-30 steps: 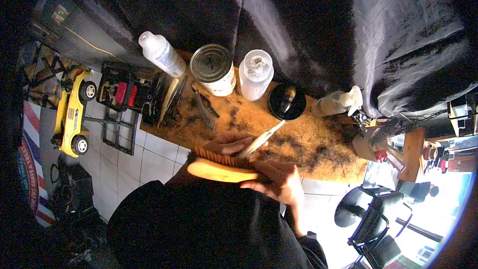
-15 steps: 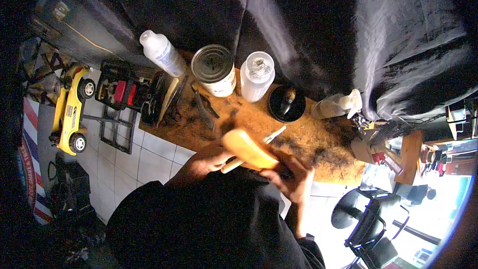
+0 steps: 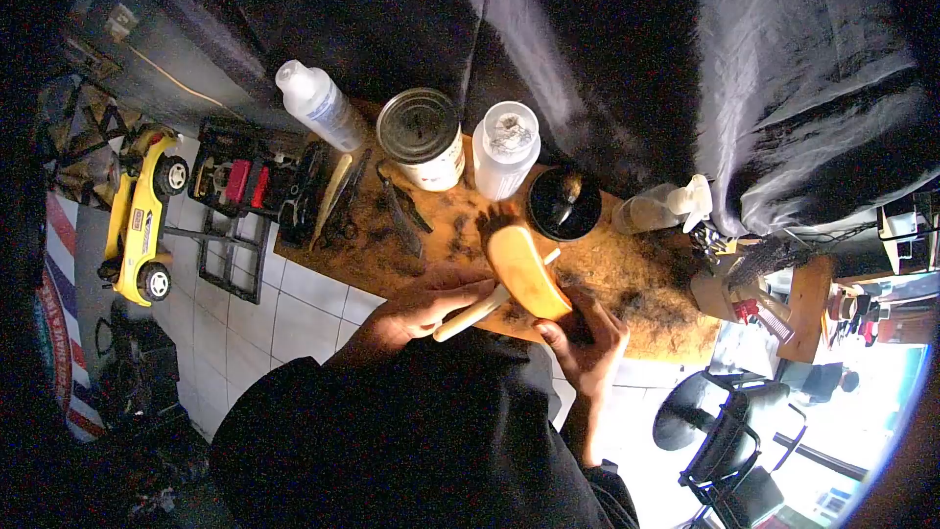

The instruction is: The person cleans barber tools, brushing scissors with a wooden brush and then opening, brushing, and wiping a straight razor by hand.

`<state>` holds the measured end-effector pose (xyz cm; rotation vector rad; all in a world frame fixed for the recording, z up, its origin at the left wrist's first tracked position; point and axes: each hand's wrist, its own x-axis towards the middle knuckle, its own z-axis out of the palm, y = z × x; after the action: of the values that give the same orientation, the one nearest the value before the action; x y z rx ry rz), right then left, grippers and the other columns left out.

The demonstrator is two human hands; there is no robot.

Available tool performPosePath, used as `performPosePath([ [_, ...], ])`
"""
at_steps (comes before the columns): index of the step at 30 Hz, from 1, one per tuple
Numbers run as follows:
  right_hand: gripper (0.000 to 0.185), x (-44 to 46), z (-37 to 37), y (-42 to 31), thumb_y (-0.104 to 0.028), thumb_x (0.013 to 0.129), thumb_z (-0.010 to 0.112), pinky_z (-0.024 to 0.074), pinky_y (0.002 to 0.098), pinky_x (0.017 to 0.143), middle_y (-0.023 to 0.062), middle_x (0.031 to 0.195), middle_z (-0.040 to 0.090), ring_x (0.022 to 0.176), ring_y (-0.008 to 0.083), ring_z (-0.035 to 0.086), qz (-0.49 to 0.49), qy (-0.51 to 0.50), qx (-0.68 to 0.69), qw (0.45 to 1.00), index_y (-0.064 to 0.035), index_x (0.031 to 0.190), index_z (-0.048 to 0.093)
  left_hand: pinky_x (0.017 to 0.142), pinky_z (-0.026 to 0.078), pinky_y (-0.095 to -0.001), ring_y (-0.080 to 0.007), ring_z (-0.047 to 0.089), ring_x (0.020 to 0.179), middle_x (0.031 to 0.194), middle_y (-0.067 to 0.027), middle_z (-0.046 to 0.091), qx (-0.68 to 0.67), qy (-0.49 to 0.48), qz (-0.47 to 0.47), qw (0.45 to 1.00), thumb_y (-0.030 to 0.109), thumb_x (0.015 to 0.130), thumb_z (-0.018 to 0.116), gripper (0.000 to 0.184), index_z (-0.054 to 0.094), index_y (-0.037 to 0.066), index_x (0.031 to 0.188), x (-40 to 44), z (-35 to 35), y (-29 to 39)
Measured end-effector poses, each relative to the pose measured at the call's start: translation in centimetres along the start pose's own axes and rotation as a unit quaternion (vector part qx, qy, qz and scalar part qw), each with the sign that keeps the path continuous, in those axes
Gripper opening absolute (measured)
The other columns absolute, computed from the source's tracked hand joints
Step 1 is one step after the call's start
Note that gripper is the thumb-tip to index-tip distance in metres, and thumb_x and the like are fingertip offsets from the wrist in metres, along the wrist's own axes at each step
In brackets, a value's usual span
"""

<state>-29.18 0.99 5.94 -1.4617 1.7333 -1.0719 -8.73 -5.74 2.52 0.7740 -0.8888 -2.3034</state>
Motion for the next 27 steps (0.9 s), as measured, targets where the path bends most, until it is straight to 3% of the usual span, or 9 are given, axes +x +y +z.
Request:
performPosePath([
  [3, 0.052, -0.2, -0.6, -0.2, -0.034, 0.064, 0.080, 0.0503, 0.0291, 0.063, 0.0123, 0.081, 0.066, 0.069, 0.0202, 0.065, -0.026, -0.082, -0.002, 0.996, -0.0014, 0.101, 0.064, 0.035, 0.030, -0.0161, 0.0000, 0.046, 0.050, 0.072, 0.0044, 0.056, 0.002, -0.037, -0.002, 0.999, 0.028, 0.092, 0.053, 0.028, 0.060, 0.004, 0.103, 0.1, -0.9, -1.1],
  [7, 0.051, 0.4, 0.6, -1.1, -0.031, 0.061, 0.081, 0.0523, 0.0323, 0.066, 0.0139, 0.084, 0.067, 0.076, 0.0268, 0.067, -0.177, -0.150, -0.036, 0.972, -0.0024, 0.101, 0.065, 0.035, 0.033, -0.0152, 0.0000, 0.048, 0.047, 0.075, 0.0022, 0.058, -0.075, -0.090, 0.006, 0.993, 0.033, 0.089, 0.057, 0.037, 0.057, 0.002, 0.109, 0.0, -1.1, -0.6],
  [9, 0.052, 0.3, 0.8, -1.6, -0.031, 0.061, 0.081, 0.0521, 0.0326, 0.066, 0.0140, 0.084, 0.067, 0.076, 0.0249, 0.067, -0.157, -0.129, -0.024, 0.979, -0.0016, 0.100, 0.064, 0.033, 0.034, -0.0145, -0.0004, 0.048, 0.045, 0.079, -0.0006, 0.061, -0.087, -0.089, -0.023, 0.992, 0.033, 0.089, 0.056, 0.039, 0.055, 0.000, 0.109, 0.0, -1.4, -0.3],
  [11, 0.053, 0.4, 1.1, -1.8, -0.033, 0.062, 0.081, 0.0513, 0.0313, 0.064, 0.0133, 0.082, 0.067, 0.071, 0.0206, 0.065, -0.099, -0.078, 0.012, 0.992, -0.0002, 0.100, 0.064, 0.031, 0.031, -0.0147, -0.0011, 0.044, 0.040, 0.075, 0.0001, 0.059, -0.011, 0.034, 0.009, 0.999, 0.029, 0.091, 0.053, 0.032, 0.057, 0.000, 0.104, -0.2, -0.5, -0.4],
  [15, 0.055, -0.2, 0.2, -0.3, -0.033, 0.062, 0.080, 0.0499, 0.0289, 0.062, 0.0114, 0.077, 0.065, 0.065, 0.0153, 0.062, 0.010, -0.038, -0.036, 0.999, 0.0006, 0.102, 0.063, 0.049, 0.041, -0.0176, -0.0034, 0.053, 0.062, 0.071, 0.0027, 0.055, 0.051, -0.003, 0.017, 0.999, 0.023, 0.093, 0.051, 0.022, 0.060, 0.004, 0.099, -0.4, -0.4, 0.6],
  [18, 0.053, 0.3, -0.4, -1.3, -0.032, 0.063, 0.081, 0.0500, 0.0288, 0.061, 0.0121, 0.079, 0.066, 0.065, 0.0171, 0.063, -0.082, -0.085, -0.024, 0.993, -0.0005, 0.103, 0.064, 0.050, 0.042, -0.0180, -0.0037, 0.054, 0.062, 0.073, 0.0026, 0.057, -0.011, 0.058, 0.028, 0.998, 0.024, 0.092, 0.052, 0.022, 0.059, 0.004, 0.101, 0.2, -0.8, -2.5],
  [21, 0.051, 0.7, 0.2, -1.5, -0.029, 0.063, 0.081, 0.0507, 0.0285, 0.063, 0.0128, 0.082, 0.067, 0.069, 0.0186, 0.065, -0.160, -0.126, -0.009, 0.979, -0.0012, 0.103, 0.064, 0.045, 0.039, -0.0169, -0.0031, 0.053, 0.057, 0.075, 0.0021, 0.058, -0.125, 0.098, -0.014, 0.987, 0.023, 0.091, 0.055, 0.022, 0.059, 0.004, 0.101, -0.5, 1.5, -0.6],
  [23, 0.051, 0.1, 0.3, -1.1, -0.029, 0.064, 0.080, 0.0509, 0.0284, 0.064, 0.0121, 0.081, 0.067, 0.070, 0.0180, 0.065, -0.141, -0.131, -0.016, 0.981, -0.0007, 0.102, 0.064, 0.038, 0.034, -0.0162, -0.0023, 0.049, 0.049, 0.073, 0.0023, 0.057, -0.078, 0.005, -0.016, 0.997, 0.022, 0.090, 0.055, 0.021, 0.059, 0.004, 0.099, 0.2, -1.5, -2.2],
  [27, 0.057, -0.1, 0.6, -0.1, -0.037, 0.066, 0.079, 0.0474, 0.0252, 0.062, 0.0050, 0.076, 0.064, 0.069, 0.0086, 0.057, 0.008, -0.058, 0.035, 0.998, 0.0030, 0.102, 0.062, 0.035, 0.031, -0.0164, -0.0020, 0.045, 0.045, 0.071, 0.0026, 0.056, -0.030, 0.023, 0.003, 0.999, 0.022, 0.091, 0.054, 0.020, 0.059, 0.004, 0.099, 0.0, -1.5, -2.0],
])
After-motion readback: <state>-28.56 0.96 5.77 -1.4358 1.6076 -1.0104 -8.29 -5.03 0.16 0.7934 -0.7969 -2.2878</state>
